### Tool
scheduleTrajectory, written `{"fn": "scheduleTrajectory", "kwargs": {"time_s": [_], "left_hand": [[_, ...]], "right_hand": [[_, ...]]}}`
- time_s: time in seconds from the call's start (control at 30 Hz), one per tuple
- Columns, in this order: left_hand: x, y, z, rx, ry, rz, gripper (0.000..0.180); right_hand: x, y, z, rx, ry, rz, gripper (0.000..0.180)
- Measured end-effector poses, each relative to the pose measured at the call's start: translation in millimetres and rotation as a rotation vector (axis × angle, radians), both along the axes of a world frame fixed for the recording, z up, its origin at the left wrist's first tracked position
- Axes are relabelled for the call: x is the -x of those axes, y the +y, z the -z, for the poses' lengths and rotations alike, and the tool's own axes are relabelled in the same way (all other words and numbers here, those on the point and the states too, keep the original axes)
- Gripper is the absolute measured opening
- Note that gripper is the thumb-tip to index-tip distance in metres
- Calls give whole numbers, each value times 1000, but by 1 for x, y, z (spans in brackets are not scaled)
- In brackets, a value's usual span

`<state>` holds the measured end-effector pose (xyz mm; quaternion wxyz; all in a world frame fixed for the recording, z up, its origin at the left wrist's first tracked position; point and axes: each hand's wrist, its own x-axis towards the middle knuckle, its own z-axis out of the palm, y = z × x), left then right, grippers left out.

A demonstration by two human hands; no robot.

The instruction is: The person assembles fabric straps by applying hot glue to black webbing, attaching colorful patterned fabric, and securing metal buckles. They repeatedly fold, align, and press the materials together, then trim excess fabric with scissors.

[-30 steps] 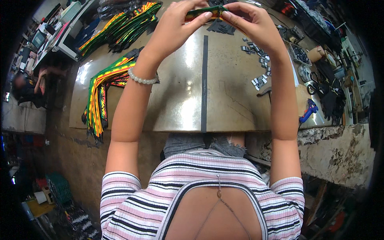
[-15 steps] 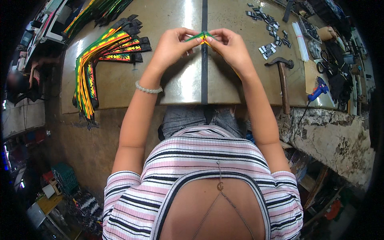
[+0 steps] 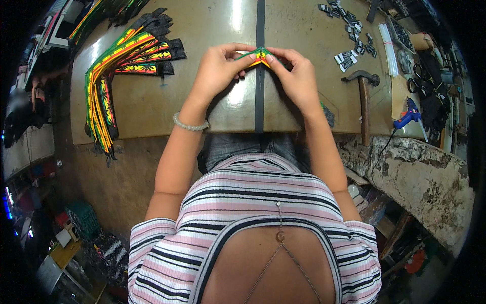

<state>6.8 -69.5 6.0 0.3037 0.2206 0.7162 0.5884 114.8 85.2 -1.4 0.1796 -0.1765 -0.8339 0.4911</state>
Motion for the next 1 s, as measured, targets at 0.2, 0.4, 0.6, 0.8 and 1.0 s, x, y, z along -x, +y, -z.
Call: {"fn": "scheduleTrajectory", "kwargs": {"time_s": [0.2, 0.4, 0.6, 0.8, 1.0], "left_hand": [[3, 5, -1, -20, 31, -21, 28], [-3, 3, -1, 32, 354, -43, 29], [-9, -11, -1, 82, 701, -116, 28], [-55, -51, -6, -24, 909, 4, 20], [-92, -75, 10, 38, 1042, 312, 27]], "right_hand": [[4, 20, -1, 37, -52, -117, 30], [3, 18, 4, -138, -44, -131, 31], [9, 18, 1, 17, -10, -149, 29], [13, 18, -8, -79, 4, -155, 29], [12, 21, -10, -76, -40, -126, 29]]}}
